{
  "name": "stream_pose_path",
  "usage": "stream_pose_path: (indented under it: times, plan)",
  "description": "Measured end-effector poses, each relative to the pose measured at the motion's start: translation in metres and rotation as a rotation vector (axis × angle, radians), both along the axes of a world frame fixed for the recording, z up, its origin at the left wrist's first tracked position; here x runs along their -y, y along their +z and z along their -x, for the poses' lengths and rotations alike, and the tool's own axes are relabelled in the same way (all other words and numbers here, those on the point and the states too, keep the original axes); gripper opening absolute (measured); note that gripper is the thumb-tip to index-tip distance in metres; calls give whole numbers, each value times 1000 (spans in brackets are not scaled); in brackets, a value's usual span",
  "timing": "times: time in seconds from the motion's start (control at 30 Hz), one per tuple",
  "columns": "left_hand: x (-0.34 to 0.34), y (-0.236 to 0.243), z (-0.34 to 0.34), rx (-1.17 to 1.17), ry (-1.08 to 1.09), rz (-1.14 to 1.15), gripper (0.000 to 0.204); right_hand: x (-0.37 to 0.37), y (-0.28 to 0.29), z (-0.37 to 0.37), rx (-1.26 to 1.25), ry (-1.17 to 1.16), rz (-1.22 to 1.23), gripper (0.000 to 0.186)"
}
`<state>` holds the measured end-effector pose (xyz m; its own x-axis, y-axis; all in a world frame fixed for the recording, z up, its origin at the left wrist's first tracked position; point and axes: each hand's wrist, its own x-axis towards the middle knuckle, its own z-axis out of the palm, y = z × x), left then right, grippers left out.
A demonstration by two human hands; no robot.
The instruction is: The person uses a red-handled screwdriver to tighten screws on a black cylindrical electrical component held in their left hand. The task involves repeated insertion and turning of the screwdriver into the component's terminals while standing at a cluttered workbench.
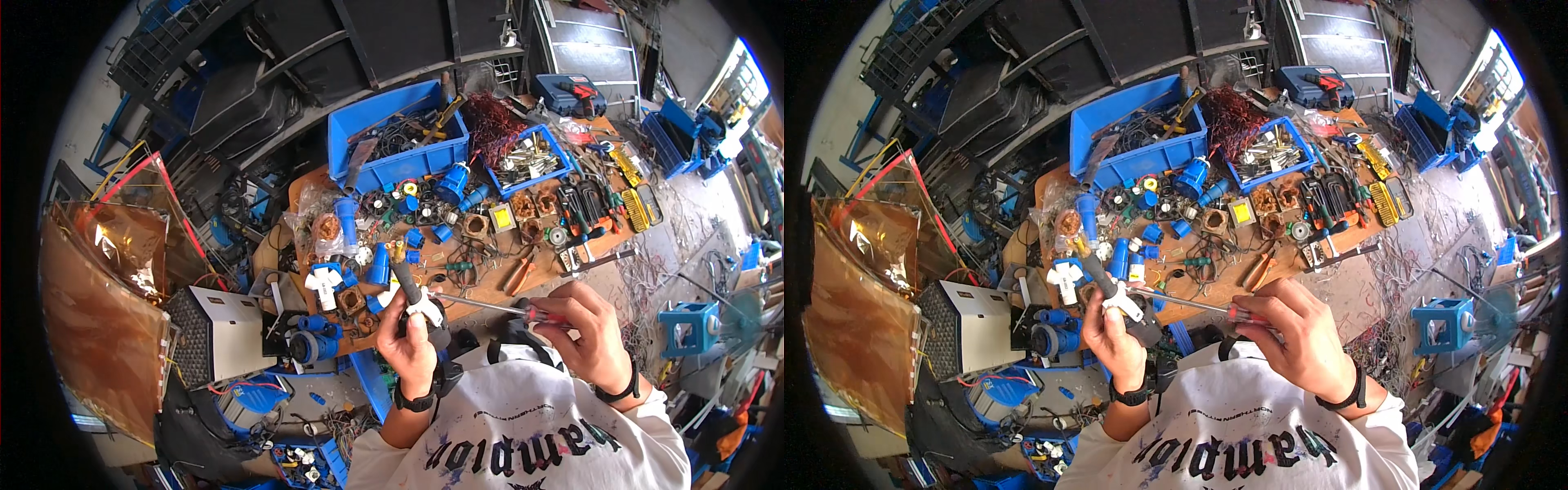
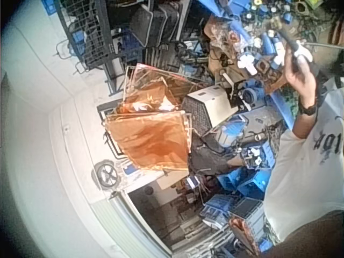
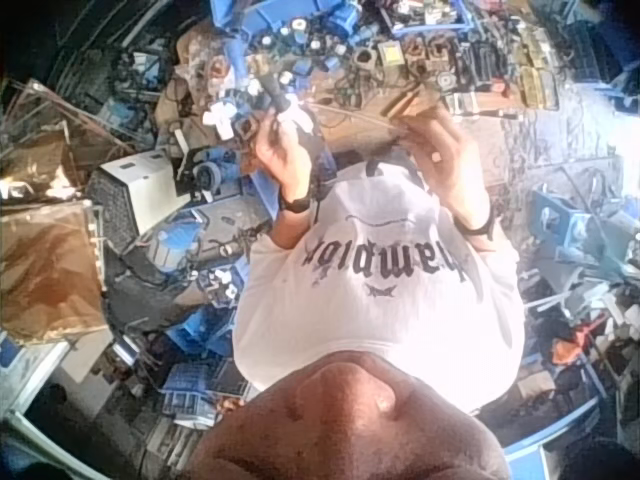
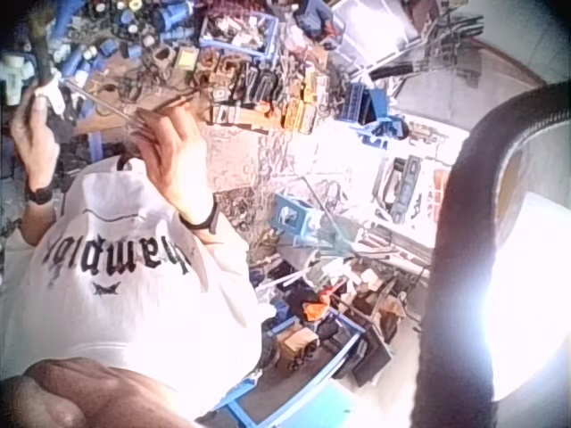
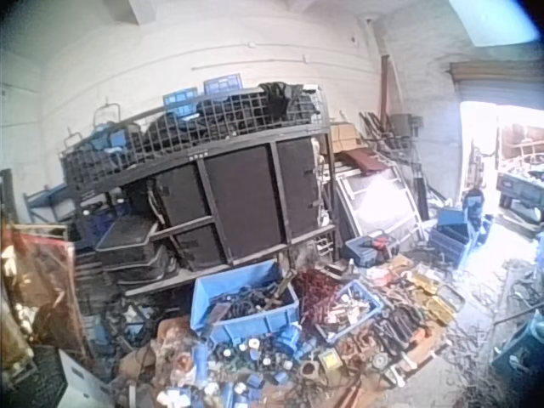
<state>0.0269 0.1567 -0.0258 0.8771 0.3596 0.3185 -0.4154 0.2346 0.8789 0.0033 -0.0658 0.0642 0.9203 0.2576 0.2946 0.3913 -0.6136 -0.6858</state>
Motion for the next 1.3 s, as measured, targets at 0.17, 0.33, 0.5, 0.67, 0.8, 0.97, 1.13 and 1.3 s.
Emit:
stream_pose_path:
  times: [0.17, 0.33, 0.5, 0.67, 0.8, 0.97, 1.13, 1.3]
  plan:
    - [-1, -1, -1, 20, 36, -36, 46, -4, 2, -3, 71, -25, 16, 32]
    - [-2, -3, -3, 18, 0, -14, 45, -5, 10, 1, -216, 31, 39, 33]
    - [-2, -2, -2, -31, 25, -112, 48, -1, 4, 1, -145, 35, 68, 32]
    - [-1, 4, -3, -13, 21, -107, 49, 1, 2, -3, 45, 40, 44, 35]
    - [-2, 3, -2, -38, 29, -111, 49, -4, 3, -3, 53, -23, 10, 36]
    - [-1, 4, -3, -8, 9, -84, 48, 0, 3, 2, -138, 31, -17, 33]
    - [-2, 3, -2, 0, 11, -85, 48, 3, 1, 2, -143, 39, 26, 31]
    - [0, 6, -2, 3, 7, -81, 48, 2, 1, -1, 105, 10, 14, 36]
